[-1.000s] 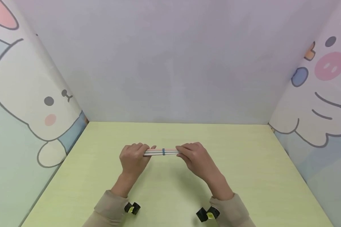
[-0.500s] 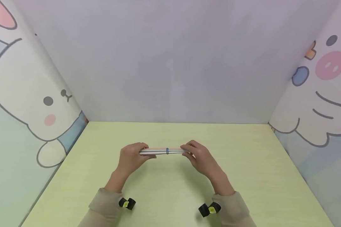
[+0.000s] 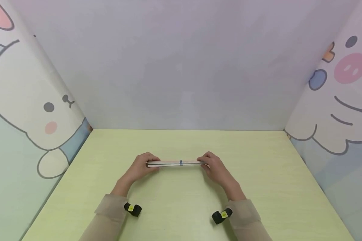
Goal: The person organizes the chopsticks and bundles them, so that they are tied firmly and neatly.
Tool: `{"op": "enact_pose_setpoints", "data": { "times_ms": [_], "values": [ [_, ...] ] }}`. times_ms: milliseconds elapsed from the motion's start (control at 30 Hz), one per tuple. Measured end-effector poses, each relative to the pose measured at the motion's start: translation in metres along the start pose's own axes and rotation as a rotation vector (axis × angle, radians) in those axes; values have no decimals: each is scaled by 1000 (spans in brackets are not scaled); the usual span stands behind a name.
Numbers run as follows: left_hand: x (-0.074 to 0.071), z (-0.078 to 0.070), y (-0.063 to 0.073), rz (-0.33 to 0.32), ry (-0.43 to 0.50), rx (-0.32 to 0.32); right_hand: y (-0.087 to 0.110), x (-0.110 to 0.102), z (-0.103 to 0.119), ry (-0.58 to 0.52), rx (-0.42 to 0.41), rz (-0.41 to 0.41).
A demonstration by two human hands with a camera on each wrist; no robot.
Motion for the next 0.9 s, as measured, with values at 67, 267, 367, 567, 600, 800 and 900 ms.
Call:
{"op": "enact_pose_setpoints", "data": {
  "times_ms": [67, 267, 367, 567, 600, 800, 900],
  "values": [
    [1, 3, -2, -1, -8, -1, 0, 2, -4, 4, 11, -5],
    [4, 9, -7, -26, -114, -60, -3, 7, -13, 54, 50, -14],
    [3, 11, -8, -36, -156, -83, -4, 8, -16, 58, 61, -15],
    [4, 11, -8, -42, -180, -90, -4, 13, -21, 33, 85, -8],
    [4, 12, -8, -39, -181, -98, -4, 14, -22, 32, 92, -5],
    [8, 14, -6, -34, -194, -142, -4, 17, -22, 109, 165, 26],
    [9, 14, -5, -35, -206, -151, -5, 18, -21, 142, 179, 36]
  ]
}}
Point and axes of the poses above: each hand's wrist, its own y-axis away from the middle knuckle, its own x-axis out of the palm, z = x × y, the point moved 4 cm from there along -y, towards the middle knuckle, and after that the axes turned 10 degrees about z, right-handed, at the moved point
